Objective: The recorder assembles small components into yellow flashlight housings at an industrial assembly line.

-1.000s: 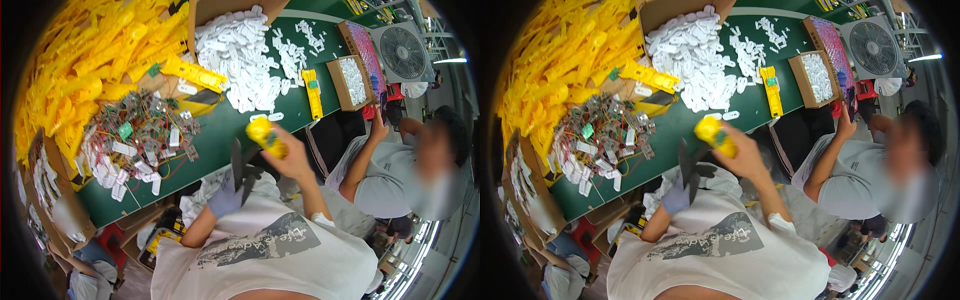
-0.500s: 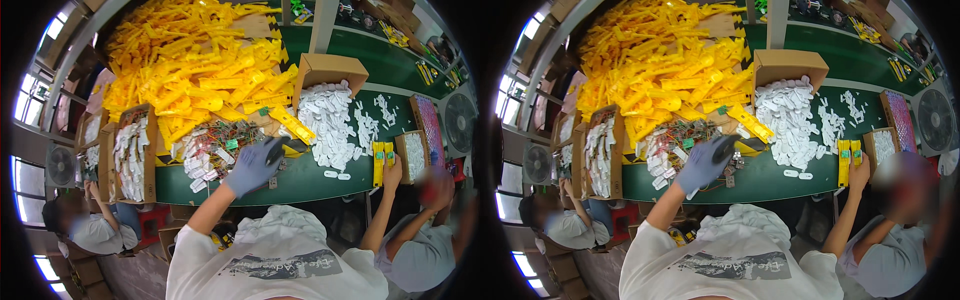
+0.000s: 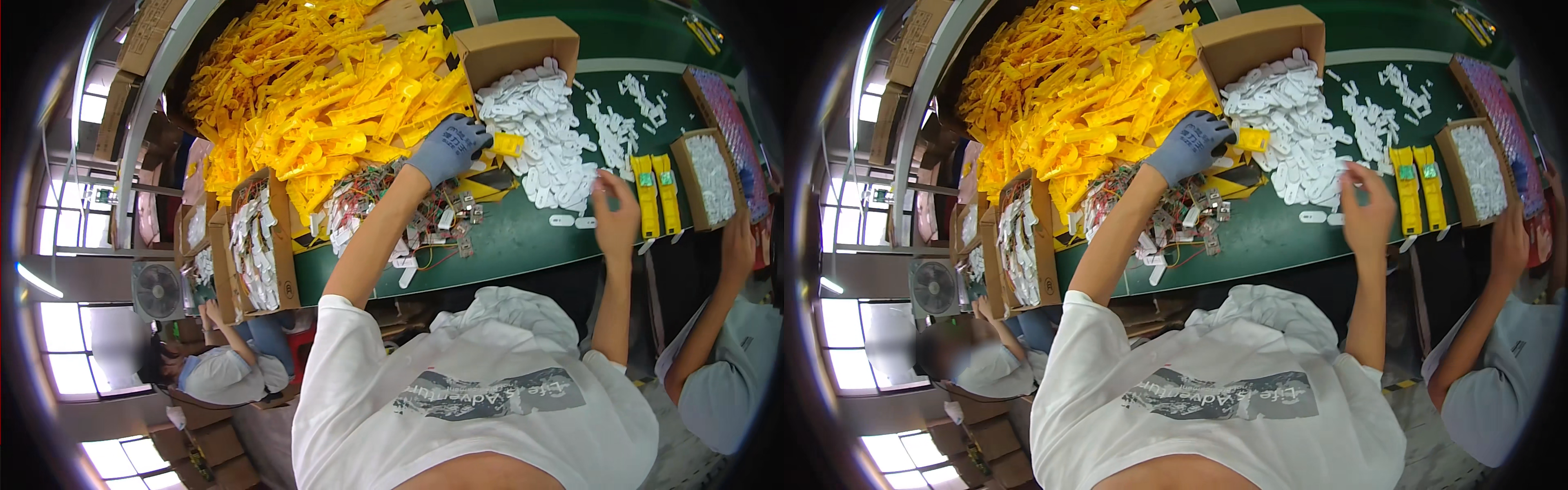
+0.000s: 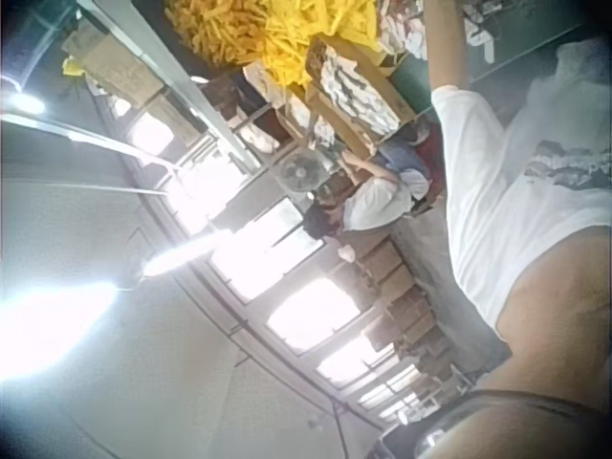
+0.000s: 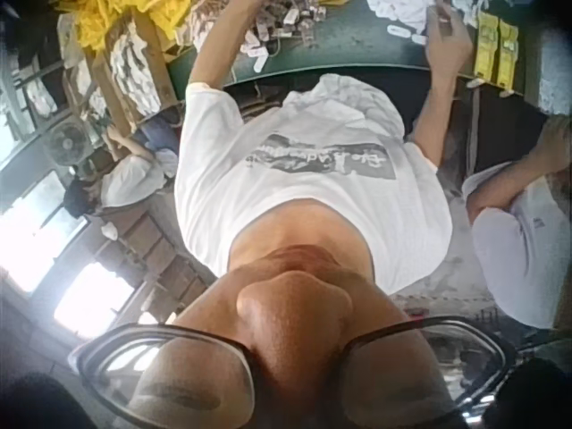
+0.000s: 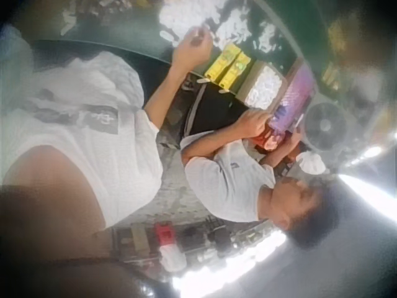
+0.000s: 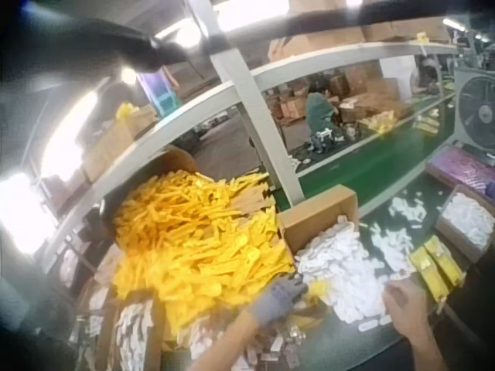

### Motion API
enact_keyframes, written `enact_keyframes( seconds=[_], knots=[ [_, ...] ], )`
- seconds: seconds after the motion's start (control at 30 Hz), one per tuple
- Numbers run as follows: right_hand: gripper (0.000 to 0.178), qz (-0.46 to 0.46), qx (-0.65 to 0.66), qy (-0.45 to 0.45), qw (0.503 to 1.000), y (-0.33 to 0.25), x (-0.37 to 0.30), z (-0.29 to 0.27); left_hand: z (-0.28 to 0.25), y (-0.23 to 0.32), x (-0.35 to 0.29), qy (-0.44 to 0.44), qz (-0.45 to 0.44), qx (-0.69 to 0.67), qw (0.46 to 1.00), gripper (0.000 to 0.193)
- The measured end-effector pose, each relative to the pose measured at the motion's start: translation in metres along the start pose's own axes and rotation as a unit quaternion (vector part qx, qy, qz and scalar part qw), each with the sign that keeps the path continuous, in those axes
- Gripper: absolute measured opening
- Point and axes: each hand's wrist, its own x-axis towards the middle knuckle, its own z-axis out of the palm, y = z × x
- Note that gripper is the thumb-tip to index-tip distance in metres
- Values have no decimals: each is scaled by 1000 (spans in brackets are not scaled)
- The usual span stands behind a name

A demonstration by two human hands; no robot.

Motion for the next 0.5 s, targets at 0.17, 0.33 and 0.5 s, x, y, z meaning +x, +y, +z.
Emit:
enact_keyframes(
  seconds=[0.17, 0.33, 0.5],
  knots=[
    [35, 125, 218, -159, 955, -38, -17, 55, -23, 16, -44, 164, 11, -61, 984, 20],
    [47, 225, 417, -294, 830, -59, -15, 92, -39, 38, -69, 139, 31, -19, 990, 24],
    [41, 359, 678, -228, 599, -55, -18, 130, -36, 47, -79, 258, -68, -65, 962, 38]
  ],
)
